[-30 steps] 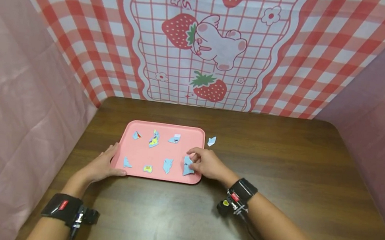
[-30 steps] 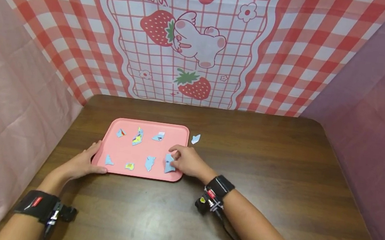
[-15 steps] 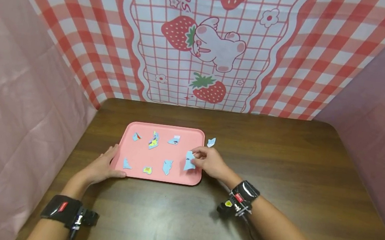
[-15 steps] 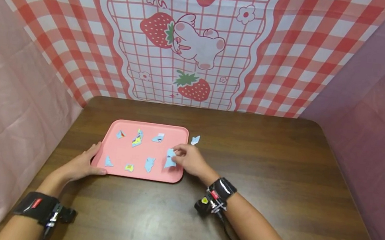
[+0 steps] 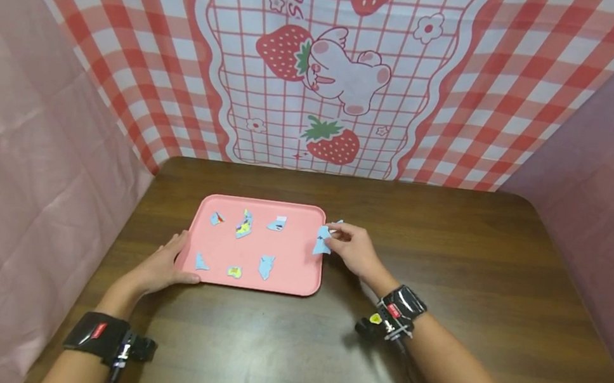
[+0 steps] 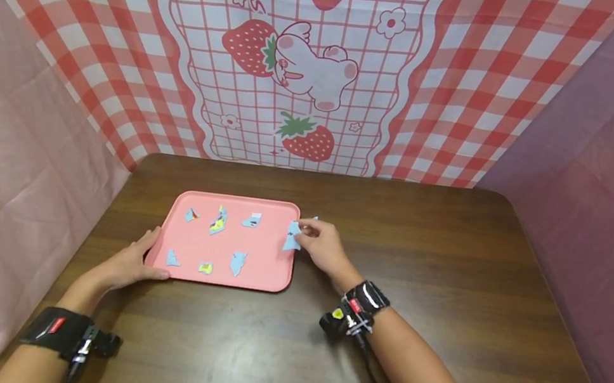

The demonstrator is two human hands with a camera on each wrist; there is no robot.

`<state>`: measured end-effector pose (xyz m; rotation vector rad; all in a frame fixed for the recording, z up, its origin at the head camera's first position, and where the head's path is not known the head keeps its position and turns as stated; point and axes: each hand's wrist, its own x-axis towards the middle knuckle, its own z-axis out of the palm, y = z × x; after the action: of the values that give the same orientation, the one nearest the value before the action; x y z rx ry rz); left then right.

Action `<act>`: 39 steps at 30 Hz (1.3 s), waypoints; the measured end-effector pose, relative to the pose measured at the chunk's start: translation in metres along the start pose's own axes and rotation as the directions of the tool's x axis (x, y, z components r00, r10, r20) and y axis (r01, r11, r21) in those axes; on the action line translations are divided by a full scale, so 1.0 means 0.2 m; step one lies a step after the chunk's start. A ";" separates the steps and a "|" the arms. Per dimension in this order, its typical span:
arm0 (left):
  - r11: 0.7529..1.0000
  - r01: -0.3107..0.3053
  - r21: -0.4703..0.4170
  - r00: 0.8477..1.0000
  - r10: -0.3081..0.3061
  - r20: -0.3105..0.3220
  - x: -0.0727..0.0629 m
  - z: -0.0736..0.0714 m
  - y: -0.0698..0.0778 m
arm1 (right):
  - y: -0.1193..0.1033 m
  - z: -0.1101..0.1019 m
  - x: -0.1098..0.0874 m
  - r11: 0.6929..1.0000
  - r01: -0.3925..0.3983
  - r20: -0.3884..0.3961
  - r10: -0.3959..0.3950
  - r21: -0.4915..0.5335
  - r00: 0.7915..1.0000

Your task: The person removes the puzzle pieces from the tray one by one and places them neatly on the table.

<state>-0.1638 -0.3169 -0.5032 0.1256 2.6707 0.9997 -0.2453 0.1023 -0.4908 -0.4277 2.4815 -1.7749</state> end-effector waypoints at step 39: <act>1.000 -0.004 0.009 1.000 0.004 -0.001 0.00 0.01 -0.01 | 0.15 -0.22 0.06 0.988 -0.125 -0.257 0.100 -0.086 0.961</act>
<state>-0.1642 -0.3174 -0.5055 0.1321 2.6776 0.9888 -0.2719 0.1491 -0.5033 -0.0642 2.7109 -1.7636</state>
